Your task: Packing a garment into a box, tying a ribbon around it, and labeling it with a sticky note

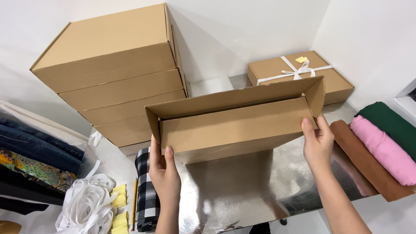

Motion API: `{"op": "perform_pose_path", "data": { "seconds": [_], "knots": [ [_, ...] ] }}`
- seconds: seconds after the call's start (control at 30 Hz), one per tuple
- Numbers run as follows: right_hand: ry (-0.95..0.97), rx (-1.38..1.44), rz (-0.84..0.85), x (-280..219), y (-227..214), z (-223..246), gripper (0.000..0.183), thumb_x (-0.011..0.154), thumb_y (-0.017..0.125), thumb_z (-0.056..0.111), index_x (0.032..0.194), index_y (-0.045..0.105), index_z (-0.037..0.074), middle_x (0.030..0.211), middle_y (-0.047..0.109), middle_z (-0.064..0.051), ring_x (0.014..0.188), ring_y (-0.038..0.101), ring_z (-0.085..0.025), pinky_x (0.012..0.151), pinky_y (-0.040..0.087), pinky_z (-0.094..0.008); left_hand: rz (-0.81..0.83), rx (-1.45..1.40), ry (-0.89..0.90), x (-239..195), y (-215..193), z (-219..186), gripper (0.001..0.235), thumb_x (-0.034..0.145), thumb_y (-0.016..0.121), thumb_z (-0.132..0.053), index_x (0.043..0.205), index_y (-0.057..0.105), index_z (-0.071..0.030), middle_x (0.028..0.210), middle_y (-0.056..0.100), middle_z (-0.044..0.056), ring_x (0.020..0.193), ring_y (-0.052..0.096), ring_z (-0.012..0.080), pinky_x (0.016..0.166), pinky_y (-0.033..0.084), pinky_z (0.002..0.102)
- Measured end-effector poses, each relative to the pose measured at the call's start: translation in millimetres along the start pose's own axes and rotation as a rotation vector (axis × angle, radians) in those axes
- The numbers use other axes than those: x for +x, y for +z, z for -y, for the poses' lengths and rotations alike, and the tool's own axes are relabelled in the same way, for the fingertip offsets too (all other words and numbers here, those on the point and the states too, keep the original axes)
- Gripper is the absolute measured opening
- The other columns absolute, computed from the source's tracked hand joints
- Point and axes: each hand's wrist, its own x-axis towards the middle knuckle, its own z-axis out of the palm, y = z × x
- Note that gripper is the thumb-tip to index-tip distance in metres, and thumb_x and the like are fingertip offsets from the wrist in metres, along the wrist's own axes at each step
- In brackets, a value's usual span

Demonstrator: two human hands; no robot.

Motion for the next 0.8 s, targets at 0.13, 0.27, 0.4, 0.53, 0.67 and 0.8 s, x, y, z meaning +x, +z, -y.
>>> {"op": "perform_pose_path", "data": {
  "seconds": [0.13,0.27,0.4,0.53,0.67,0.8],
  "knots": [
    [0.029,0.004,-0.004,-2.4,5.1,30.3,0.048,0.11,0.055,0.024,0.154,0.054,0.005,0.141,0.065,-0.006,0.127,0.06,-0.016,0.109,0.048,-0.031,-0.026,0.008,-0.005,-2.1,2.3,4.4,0.061,0.106,0.057,-0.023,0.165,0.045,-0.014,0.125,0.065,-0.004,0.074,0.041,0.0072,0.074,0.04,0.022],
    [-0.008,0.027,-0.002,-1.4,2.7,16.9,0.05,0.109,0.056,0.023,0.155,0.05,0.004,0.144,0.063,-0.01,0.129,0.06,-0.019,0.11,0.048,-0.033,-0.031,-0.018,0.052,-3.2,5.6,10.0,0.058,0.106,0.052,-0.024,0.16,0.041,-0.005,0.167,0.044,0.012,0.156,0.041,0.0225,0.123,0.036,0.034],
    [0.014,0.137,0.019,-0.6,-0.1,23.4,0.059,0.104,0.058,0.014,0.159,0.042,0.001,0.152,0.058,-0.015,0.138,0.057,-0.023,0.116,0.047,-0.035,-0.081,-0.079,0.052,-3.4,8.1,13.6,0.052,0.108,0.05,-0.024,0.156,0.045,-0.005,0.159,0.053,0.012,0.147,0.05,0.0223,0.12,0.043,0.034],
    [0.012,0.169,0.026,9.3,-0.8,21.0,0.069,0.099,0.065,0.01,0.161,0.037,0.003,0.156,0.053,-0.017,0.14,0.054,-0.026,0.116,0.047,-0.038,-0.111,-0.035,0.121,33.2,1.4,9.5,0.042,0.115,0.033,-0.025,0.147,0.052,-0.007,0.149,0.058,0.013,0.133,0.056,0.0246,0.114,0.045,0.036],
    [-0.08,0.087,0.084,32.2,-3.7,21.4,0.077,0.11,0.049,0.045,0.168,0.025,0.001,0.168,0.024,-0.035,0.157,0.018,-0.052,0.127,0.017,-0.065,-0.013,-0.208,0.115,60.1,21.0,-32.0,0.058,0.117,0.028,-0.05,0.155,0.054,-0.015,0.131,0.059,0.013,0.125,0.05,0.0229,0.11,0.039,0.04],
    [0.025,0.229,0.177,53.9,5.7,36.4,0.091,0.108,0.015,0.071,0.168,0.029,0.004,0.166,0.033,-0.028,0.151,0.035,-0.044,0.119,0.036,-0.061,0.179,-0.232,0.011,76.1,36.7,-46.7,0.072,0.111,0.017,-0.061,0.158,0.053,-0.02,0.161,0.053,0.004,0.151,0.048,0.0198,0.128,0.032,0.041]
  ]
}}
